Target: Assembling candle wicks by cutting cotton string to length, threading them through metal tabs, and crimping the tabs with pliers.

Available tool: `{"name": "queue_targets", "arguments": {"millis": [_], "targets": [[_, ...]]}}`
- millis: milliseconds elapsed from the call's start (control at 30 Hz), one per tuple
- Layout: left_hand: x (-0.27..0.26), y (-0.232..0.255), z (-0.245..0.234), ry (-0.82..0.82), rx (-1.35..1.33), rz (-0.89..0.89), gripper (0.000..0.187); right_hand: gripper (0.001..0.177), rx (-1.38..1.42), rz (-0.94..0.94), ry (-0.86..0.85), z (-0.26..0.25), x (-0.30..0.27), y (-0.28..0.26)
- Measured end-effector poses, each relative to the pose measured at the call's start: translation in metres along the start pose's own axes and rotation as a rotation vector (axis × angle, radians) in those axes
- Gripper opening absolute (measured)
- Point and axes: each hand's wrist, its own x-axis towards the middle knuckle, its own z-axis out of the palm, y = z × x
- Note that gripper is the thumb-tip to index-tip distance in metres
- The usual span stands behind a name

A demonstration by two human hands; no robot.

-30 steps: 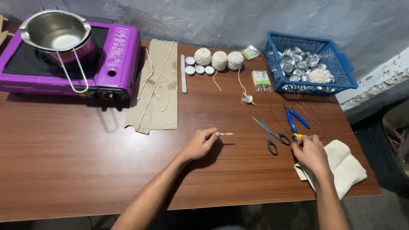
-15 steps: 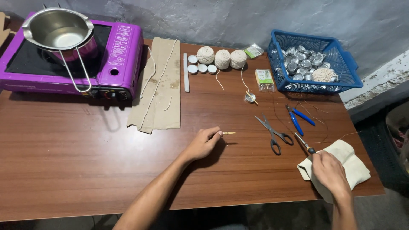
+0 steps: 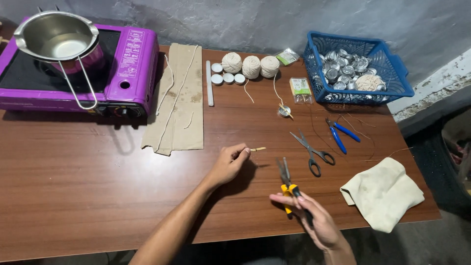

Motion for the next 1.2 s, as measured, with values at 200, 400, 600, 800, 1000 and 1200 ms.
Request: {"name": "queue_targets", "arguments": {"millis": [200, 400, 600, 800, 1000, 1200], "targets": [[0.000, -0.002, -0.003, 0.026, -0.074, 0.004, 0.035, 0.056, -0.225, 0.185, 0.123, 0.040, 0.021, -0.010], [-0.001, 0.000, -0.003, -0.027, -0.051, -0.025, 0.034, 0.030, -0.126, 0.107, 0.031, 0.024, 0.038, 0.007], [-0.002, 0.002, -0.001, -0.023, -0.045, -0.008, 0.037, 0.029, -0.129, 0.234, 0.116, 0.032, 0.044, 0.002], [-0.002, -0.004, 0.001, -0.046, -0.030, -0.012, 0.037, 0.029, -0.165, 0.230, 0.138, 0.035, 0.048, 0.000], [-0.003, 0.003, 0.000, -0.041, -0.019, -0.028, 0.037, 0.028, -0.130, 0.208, 0.116, 0.035, 0.049, 0.003], [-0.003, 0.004, 0.000, -0.057, -0.034, -0.027, 0.037, 0.022, -0.186, 0.219, 0.133, 0.036, 0.051, 0.004]]}}
